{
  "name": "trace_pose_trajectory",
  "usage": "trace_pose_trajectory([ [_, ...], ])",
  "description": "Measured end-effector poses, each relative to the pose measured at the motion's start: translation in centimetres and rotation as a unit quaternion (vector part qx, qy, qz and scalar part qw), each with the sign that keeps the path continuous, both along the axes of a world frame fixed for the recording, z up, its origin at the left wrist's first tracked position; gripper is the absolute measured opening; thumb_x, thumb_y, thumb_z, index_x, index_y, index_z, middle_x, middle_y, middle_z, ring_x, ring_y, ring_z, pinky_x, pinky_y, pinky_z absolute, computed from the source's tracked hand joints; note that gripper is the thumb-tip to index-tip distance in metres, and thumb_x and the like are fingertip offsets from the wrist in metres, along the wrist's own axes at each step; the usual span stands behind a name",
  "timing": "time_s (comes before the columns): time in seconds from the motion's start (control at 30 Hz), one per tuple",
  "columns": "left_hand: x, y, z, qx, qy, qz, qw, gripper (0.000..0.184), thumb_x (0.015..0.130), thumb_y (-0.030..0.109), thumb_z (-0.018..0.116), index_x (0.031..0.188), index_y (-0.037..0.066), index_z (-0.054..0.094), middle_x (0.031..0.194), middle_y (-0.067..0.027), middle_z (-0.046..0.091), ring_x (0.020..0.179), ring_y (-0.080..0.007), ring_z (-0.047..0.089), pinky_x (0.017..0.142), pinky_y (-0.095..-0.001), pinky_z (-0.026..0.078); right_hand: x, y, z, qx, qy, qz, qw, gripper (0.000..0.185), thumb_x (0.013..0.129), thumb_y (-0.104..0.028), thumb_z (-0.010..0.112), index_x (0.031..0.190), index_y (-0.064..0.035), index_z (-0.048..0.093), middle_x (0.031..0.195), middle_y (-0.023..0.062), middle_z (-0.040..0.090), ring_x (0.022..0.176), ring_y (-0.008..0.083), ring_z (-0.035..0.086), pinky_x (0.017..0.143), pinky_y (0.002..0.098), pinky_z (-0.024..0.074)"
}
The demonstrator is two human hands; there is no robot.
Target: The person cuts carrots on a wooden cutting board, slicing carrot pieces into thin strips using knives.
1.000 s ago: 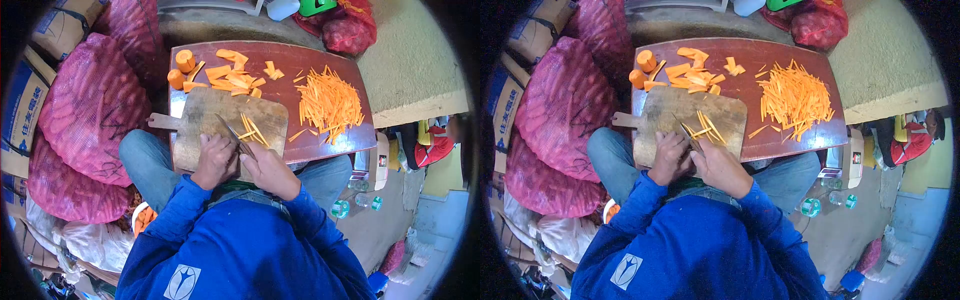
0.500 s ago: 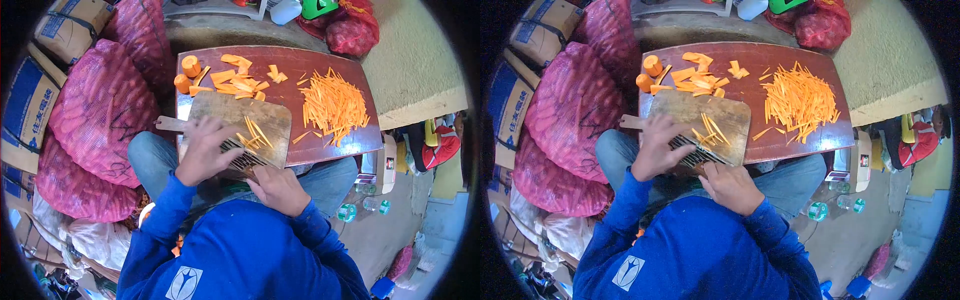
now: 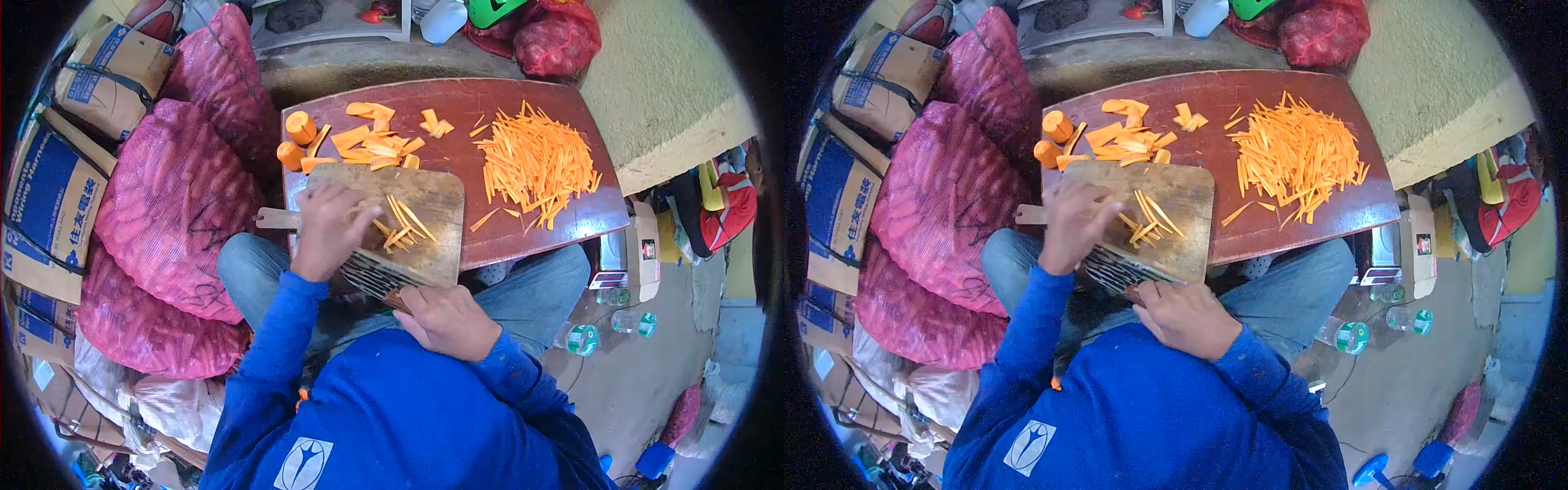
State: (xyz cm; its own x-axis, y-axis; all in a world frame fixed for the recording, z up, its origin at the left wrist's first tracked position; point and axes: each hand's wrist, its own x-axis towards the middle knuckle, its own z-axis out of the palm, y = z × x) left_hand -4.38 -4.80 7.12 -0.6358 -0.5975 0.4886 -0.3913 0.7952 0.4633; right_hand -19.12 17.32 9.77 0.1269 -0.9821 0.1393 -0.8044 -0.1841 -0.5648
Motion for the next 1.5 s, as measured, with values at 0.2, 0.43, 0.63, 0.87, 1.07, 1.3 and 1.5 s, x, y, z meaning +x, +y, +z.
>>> trace_pose_trajectory([
  [0.2,5.6,0.0,-2.3,0.19,0.139,0.138,0.962,0.012,0.091,0.008,0.084,0.097,-0.003,0.081,0.086,-0.0147,0.076,0.081,-0.0258,0.074,0.073,-0.0374,0.054,0.3,-1.3,-1.5,0.089,-0.233,-0.055,0.967,0.034,0.105,-0.024,0.071,0.127,0.0013,0.066,0.099,0.0273,0.074,0.092,0.046,0.076,0.08,0.0509,0.058],
  [0.43,7.2,3.4,-4.7,0.034,-0.011,0.103,0.994,0.01,0.089,0.011,0.085,0.098,0.008,0.081,0.091,-0.005,0.071,0.09,-0.0242,0.064,0.088,-0.0408,0.044,-5.5,-1.8,-1.8,0.065,-0.217,-0.223,0.948,0.03,0.108,-0.017,0.065,0.13,0.0027,0.069,0.087,0.0172,0.07,0.081,0.0233,0.069,0.077,0.0409,0.0564],
  [0.63,6.5,3.5,-5.8,0.0,0.014,0.115,0.993,0.01,0.087,0.013,0.085,0.093,0.012,0.078,0.089,-0.0028,0.066,0.089,-0.0255,0.059,0.085,-0.0432,0.039,-13.6,-0.4,-1.8,-0.03,-0.097,-0.37,0.924,0.032,0.108,-0.017,0.067,0.132,0.0034,0.069,0.099,0.027,0.076,0.093,0.0401,0.077,0.081,0.0471,0.058],
  [0.87,6.6,3.4,-6.4,-0.012,-0.012,0.119,0.993,0.015,0.087,0.015,0.085,0.099,0.013,0.076,0.095,-0.0044,0.064,0.096,-0.0278,0.059,0.089,-0.0447,0.038,-8.8,-0.4,-1.9,0.008,-0.271,-0.276,0.922,0.033,0.108,-0.016,0.068,0.133,0.005,0.069,0.102,0.0222,0.077,0.095,0.024,0.078,0.086,0.0377,0.0611],
  [1.07,6.2,3.5,-6.0,-0.043,-0.001,0.119,0.992,0.013,0.088,0.015,0.086,0.095,0.012,0.075,0.088,-0.0045,0.062,0.089,-0.0272,0.058,0.084,-0.0436,0.038,-3.2,-2.0,-2.4,-0.057,-0.007,-0.082,0.995,0.046,0.101,-0.021,0.075,0.14,0.0003,0.064,0.092,0.0222,0.073,0.077,0.0418,0.071,0.07,0.0489,0.0585],
  [1.3,6.5,3.4,-6.4,-0.027,-0.01,0.121,0.992,0.015,0.087,0.016,0.086,0.099,0.012,0.076,0.095,-0.0053,0.063,0.095,-0.0284,0.058,0.088,-0.0444,0.038,-1.7,-2.5,-4.8,-0.063,0.098,-0.018,0.993,0.049,0.099,-0.02,0.075,0.142,-0.0022,0.06,0.105,0.0151,0.069,0.093,0.0364,0.069,0.08,0.0493,0.0558],
  [1.5,6.4,2.8,-6.0,0.008,-0.017,0.127,0.992,0.013,0.088,0.016,0.085,0.096,0.012,0.076,0.093,-0.0046,0.066,0.096,-0.0282,0.059,0.09,-0.0444,0.038,-2.0,-1.8,-4.8,-0.074,0.126,-0.062,0.987,0.054,0.092,-0.021,0.082,0.14,-0.0043,0.065,0.114,0.0135,0.066,0.1,0.0348,0.063,0.087,0.046,0.0529],
])
